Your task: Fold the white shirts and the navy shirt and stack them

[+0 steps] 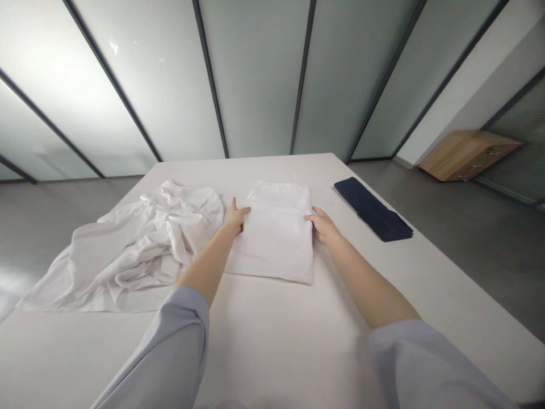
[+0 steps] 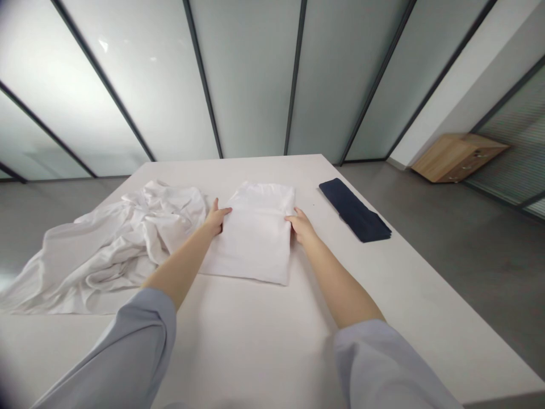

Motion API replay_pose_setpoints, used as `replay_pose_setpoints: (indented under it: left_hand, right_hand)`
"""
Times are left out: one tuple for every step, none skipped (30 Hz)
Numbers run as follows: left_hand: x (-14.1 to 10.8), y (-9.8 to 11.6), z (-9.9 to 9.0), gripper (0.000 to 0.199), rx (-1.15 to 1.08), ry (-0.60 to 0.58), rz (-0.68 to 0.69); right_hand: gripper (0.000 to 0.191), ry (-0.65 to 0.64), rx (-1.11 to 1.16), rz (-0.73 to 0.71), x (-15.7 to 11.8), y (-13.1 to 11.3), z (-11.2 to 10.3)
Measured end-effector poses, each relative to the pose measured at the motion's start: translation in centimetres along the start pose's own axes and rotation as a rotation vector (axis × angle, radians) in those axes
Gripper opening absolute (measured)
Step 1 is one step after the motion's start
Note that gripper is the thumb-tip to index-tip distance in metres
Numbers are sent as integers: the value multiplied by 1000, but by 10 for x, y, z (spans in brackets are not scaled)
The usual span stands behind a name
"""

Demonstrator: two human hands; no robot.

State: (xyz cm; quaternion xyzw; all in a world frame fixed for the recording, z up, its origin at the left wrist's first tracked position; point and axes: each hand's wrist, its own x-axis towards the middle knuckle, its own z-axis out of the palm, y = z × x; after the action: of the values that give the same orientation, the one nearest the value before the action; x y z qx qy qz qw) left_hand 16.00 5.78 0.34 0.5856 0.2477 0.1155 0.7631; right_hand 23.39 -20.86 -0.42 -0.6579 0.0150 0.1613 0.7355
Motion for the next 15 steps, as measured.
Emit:
replay_pose_setpoints:
  left_hand:
    - [-1,1,-3,107,-28,-31,22]
    - [-2,3,-6,98,-39,-73,39]
    - [-3,5,-9,87,-40,-116,49]
    - [-4,8,-12,75,-33,-158,50]
    - [-5,10,-15,63,-21,-194,43]
    - [-6,13,-17,54,-6,-225,36]
    - [-8,17,-20,49,16,-253,27]
    - [-9,20,-22,48,42,-278,19]
    - [-11,25,-24,48,73,-303,13]
    - [-13,29,-26,51,105,-330,11]
    - [-14,35,-27,54,137,-355,18]
    - [-16,41,-27,56,167,-379,32]
    - [-17,47,-28,59,195,-400,53]
    - [-17,54,-27,60,222,-420,80]
    - [-17,62,-26,61,251,-434,114]
  right_hand:
    - [55,8,-10,-70,1,1,-1]
    - [59,-1,-31,-126,2,1,-2]
    - [59,-24,-59,-168,2,1,-2]
    - [58,-55,-88,-198,3,1,-3]
    - [56,-80,-114,-219,4,1,-4]
    - [54,-98,-139,-236,4,1,-5]
    - [54,-111,-163,-252,4,0,-6]
    - [54,-123,-188,-266,4,-1,-7]
    - [55,-135,-215,-278,3,-3,-8]
    - [56,-145,-245,-289,3,-5,-9]
    - [57,-151,-275,-300,3,-9,-10]
    - [58,-155,-307,-312,4,-13,-11]
    - [58,-156,-342,-325,6,-19,-12]
    - [58,-155,-379,-341,8,-27,-12]
    - [57,-150,-420,-363,11,-35,-13]
